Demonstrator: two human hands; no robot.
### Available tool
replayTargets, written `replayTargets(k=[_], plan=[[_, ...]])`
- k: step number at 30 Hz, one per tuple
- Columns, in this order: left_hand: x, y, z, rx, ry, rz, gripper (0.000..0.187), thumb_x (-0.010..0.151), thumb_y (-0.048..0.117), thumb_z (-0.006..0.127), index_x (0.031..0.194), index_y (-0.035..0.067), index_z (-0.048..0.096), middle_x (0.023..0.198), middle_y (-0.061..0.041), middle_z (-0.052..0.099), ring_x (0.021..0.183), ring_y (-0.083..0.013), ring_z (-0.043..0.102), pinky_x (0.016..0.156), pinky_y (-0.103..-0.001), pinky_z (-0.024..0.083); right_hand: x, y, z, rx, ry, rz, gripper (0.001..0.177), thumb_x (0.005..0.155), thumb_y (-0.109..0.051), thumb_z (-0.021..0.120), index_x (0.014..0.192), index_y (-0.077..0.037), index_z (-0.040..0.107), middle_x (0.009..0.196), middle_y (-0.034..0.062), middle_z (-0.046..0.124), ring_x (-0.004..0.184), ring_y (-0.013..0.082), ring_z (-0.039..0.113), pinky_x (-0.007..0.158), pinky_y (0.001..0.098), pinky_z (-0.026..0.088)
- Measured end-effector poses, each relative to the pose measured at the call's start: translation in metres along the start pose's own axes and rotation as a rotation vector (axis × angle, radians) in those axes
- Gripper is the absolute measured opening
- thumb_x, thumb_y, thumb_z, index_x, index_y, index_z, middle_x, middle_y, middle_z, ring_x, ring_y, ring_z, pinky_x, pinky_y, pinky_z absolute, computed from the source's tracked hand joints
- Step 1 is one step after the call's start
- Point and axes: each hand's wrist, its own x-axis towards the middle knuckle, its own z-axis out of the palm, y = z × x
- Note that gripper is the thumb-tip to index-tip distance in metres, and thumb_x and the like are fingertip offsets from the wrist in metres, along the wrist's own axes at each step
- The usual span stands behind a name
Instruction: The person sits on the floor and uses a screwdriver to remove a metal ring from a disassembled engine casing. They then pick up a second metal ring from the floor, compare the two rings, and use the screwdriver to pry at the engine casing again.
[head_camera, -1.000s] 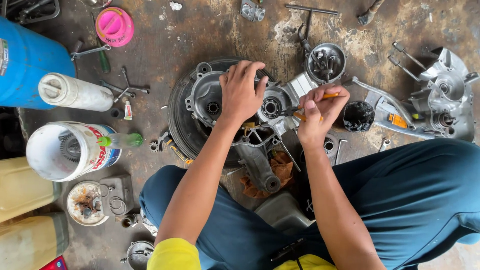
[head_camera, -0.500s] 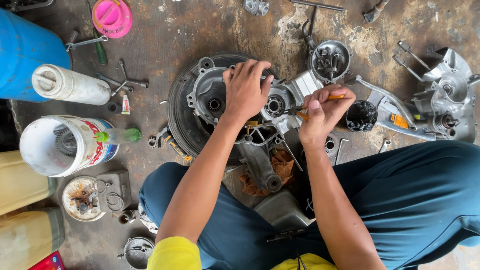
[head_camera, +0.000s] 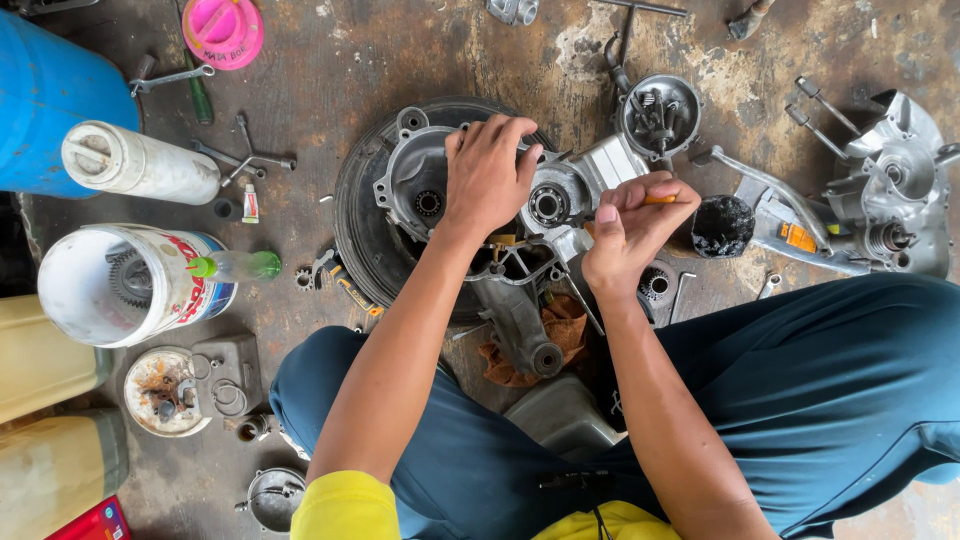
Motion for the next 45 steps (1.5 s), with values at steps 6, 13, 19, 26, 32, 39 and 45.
replayTargets(k=[6,13,19,26,32,39,45], plan=[[0.0,-0.009,0.011,-0.013,-0.075,-0.039,0.019,0.101,0.03,0.061,0.119,0.022,0.062,0.104,0.0,0.065,0.105,-0.0273,0.065,0.095,-0.046,0.041,-0.008,0.014,-0.011,0.03,0.036,-0.015,0.041,0.09,-0.021,0.063,0.109,-0.014,0.027,0.087,0.0014,0.029,0.077,0.0131,0.041,0.067,0.0284,0.045],[0.003,-0.005,0.003,0.001,-0.078,-0.034,0.017,0.103,0.028,0.058,0.119,0.022,0.063,0.105,-0.001,0.065,0.106,-0.0273,0.065,0.097,-0.046,0.042,-0.001,0.006,-0.004,0.117,0.038,-0.008,0.05,0.091,-0.033,0.068,0.112,-0.014,0.027,0.089,-0.0001,0.029,0.08,0.0126,0.041,0.071,0.0306,0.047],[0.005,-0.005,0.002,0.0,-0.089,-0.025,0.017,0.101,0.028,0.058,0.116,0.021,0.063,0.102,-0.002,0.066,0.102,-0.0285,0.065,0.095,-0.045,0.043,-0.008,0.001,-0.001,0.067,-0.054,-0.044,0.062,0.082,-0.037,0.074,0.114,-0.013,0.026,0.092,0.0031,0.028,0.084,0.0172,0.041,0.077,0.0327,0.047],[0.011,-0.01,0.015,0.024,-0.093,-0.054,0.015,0.102,0.03,0.054,0.111,0.022,0.062,0.095,-0.002,0.065,0.096,-0.0294,0.066,0.091,-0.046,0.042,-0.007,-0.001,-0.007,0.04,-0.023,-0.013,0.057,0.085,-0.04,0.068,0.115,-0.016,0.026,0.093,0.0013,0.027,0.085,0.0152,0.04,0.078,0.0315,0.049],[0.03,-0.016,0.016,0.017,-0.252,-0.131,0.017,0.102,0.029,0.048,0.106,0.021,0.062,0.089,-0.003,0.065,0.091,-0.0322,0.068,0.089,-0.048,0.041,-0.006,0.006,-0.007,-0.004,0.026,-0.001,0.053,0.088,-0.04,0.065,0.113,-0.016,0.025,0.091,0.0005,0.028,0.081,0.0144,0.04,0.073,0.0307,0.05],[0.046,-0.015,0.013,0.009,-0.411,-0.171,0.021,0.102,0.025,0.043,0.108,0.022,0.062,0.087,-0.002,0.066,0.084,-0.0311,0.069,0.086,-0.046,0.039,-0.003,0.023,-0.007,0.066,0.109,-0.015,0.05,0.088,-0.039,0.066,0.107,-0.016,0.026,0.085,-0.001,0.028,0.073,0.0132,0.041,0.064,0.0281,0.049],[0.049,-0.011,0.002,-0.005,-0.424,-0.161,0.025,0.102,0.019,0.041,0.112,0.018,0.064,0.093,-0.007,0.067,0.087,-0.0355,0.07,0.085,-0.046,0.038,0.003,0.03,-0.007,0.11,0.153,-0.041,0.039,0.086,-0.026,0.062,0.102,-0.015,0.028,0.075,-0.003,0.026,0.06,0.0121,0.039,0.05,0.0285,0.047]])
